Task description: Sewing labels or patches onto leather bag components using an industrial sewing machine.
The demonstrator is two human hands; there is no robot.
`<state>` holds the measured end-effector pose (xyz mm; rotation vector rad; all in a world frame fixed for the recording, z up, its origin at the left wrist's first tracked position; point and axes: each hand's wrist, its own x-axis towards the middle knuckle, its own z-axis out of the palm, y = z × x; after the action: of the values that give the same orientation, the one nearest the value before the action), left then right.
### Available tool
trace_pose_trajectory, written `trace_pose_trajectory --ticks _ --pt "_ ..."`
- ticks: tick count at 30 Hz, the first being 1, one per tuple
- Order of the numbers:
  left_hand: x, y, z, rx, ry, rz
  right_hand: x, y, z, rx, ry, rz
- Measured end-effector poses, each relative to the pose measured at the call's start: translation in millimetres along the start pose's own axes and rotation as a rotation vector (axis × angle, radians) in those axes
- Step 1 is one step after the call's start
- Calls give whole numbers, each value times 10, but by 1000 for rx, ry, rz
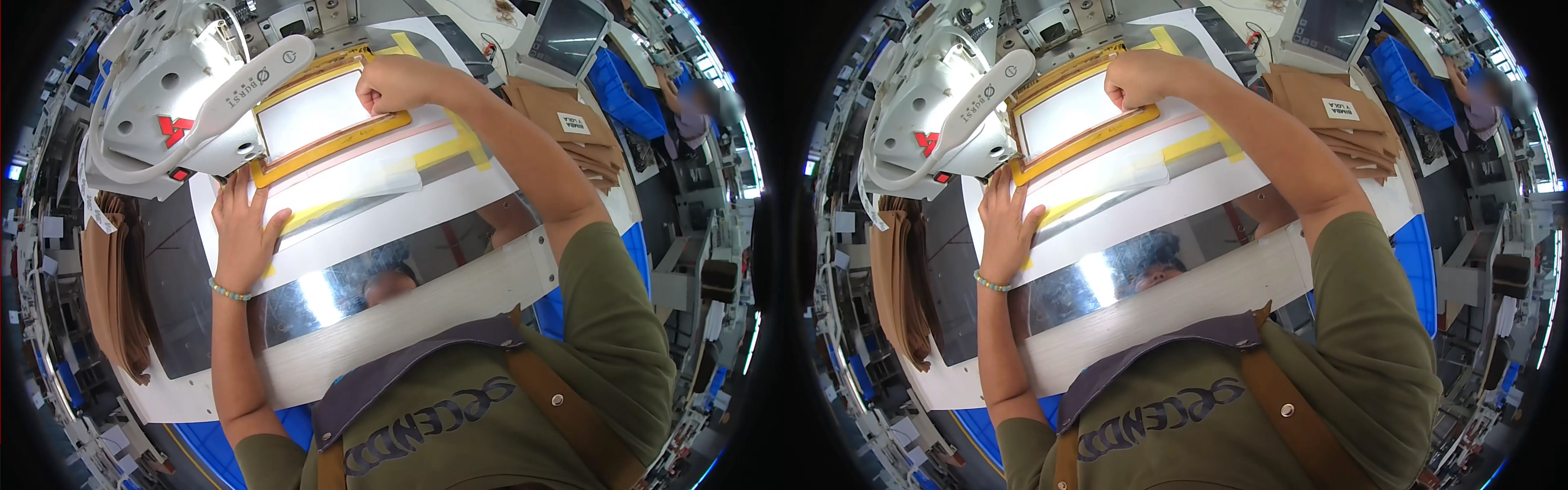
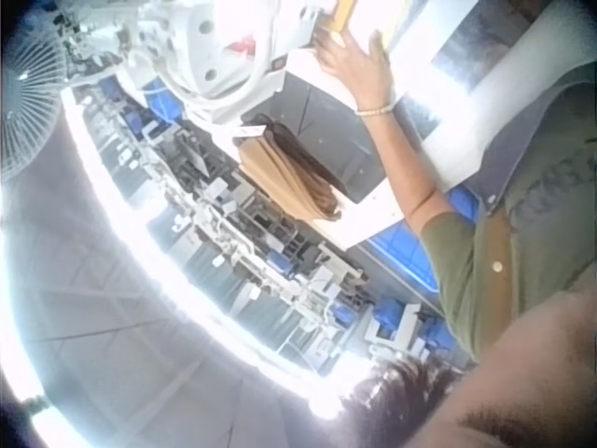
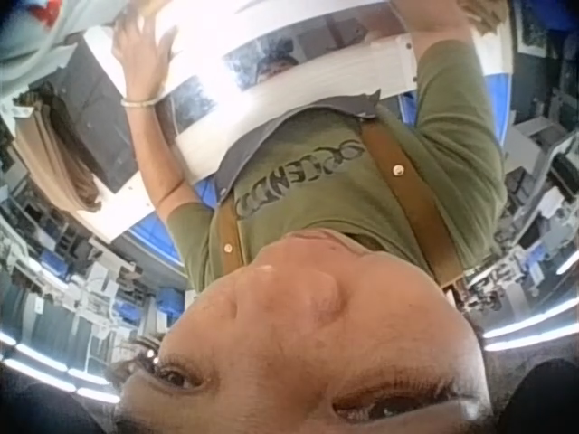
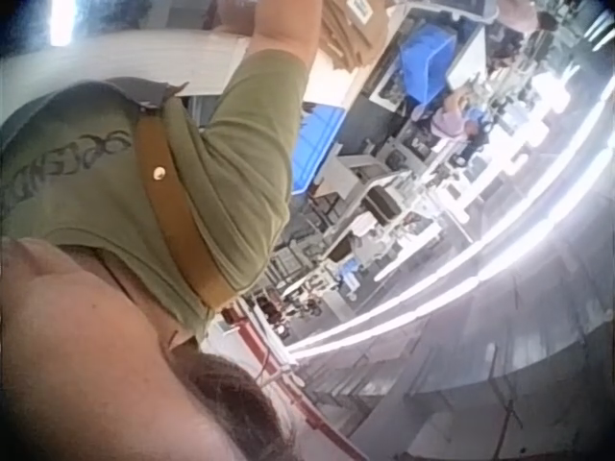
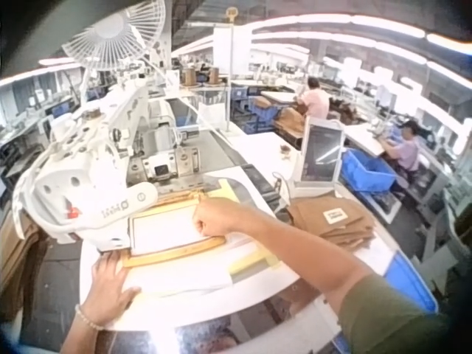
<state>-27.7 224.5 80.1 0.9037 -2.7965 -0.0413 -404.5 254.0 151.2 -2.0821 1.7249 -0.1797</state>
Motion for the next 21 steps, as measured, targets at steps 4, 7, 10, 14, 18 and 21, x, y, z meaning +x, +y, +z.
trace_pose_trajectory --ticks 4,7,10,14,18,21 --pt "-3 1 10 10 15 6 24 -63 22 -104 -36 61" --pt "-6 -6 17 14 21 17 17 -107 78 -325 79 -58" --pt "-12 -2 14 4 28 11 -41 -87 194 -191 119 -159" --pt "19 39 -6 -4 17 -20 -95 -16 422 -434 279 -175" --pt "-106 7 -104 6 16 4 -179 -7 355 -345 498 -446" --pt "-319 -480 -391 99 111 -54 -382 -36 321 -130 634 -351"
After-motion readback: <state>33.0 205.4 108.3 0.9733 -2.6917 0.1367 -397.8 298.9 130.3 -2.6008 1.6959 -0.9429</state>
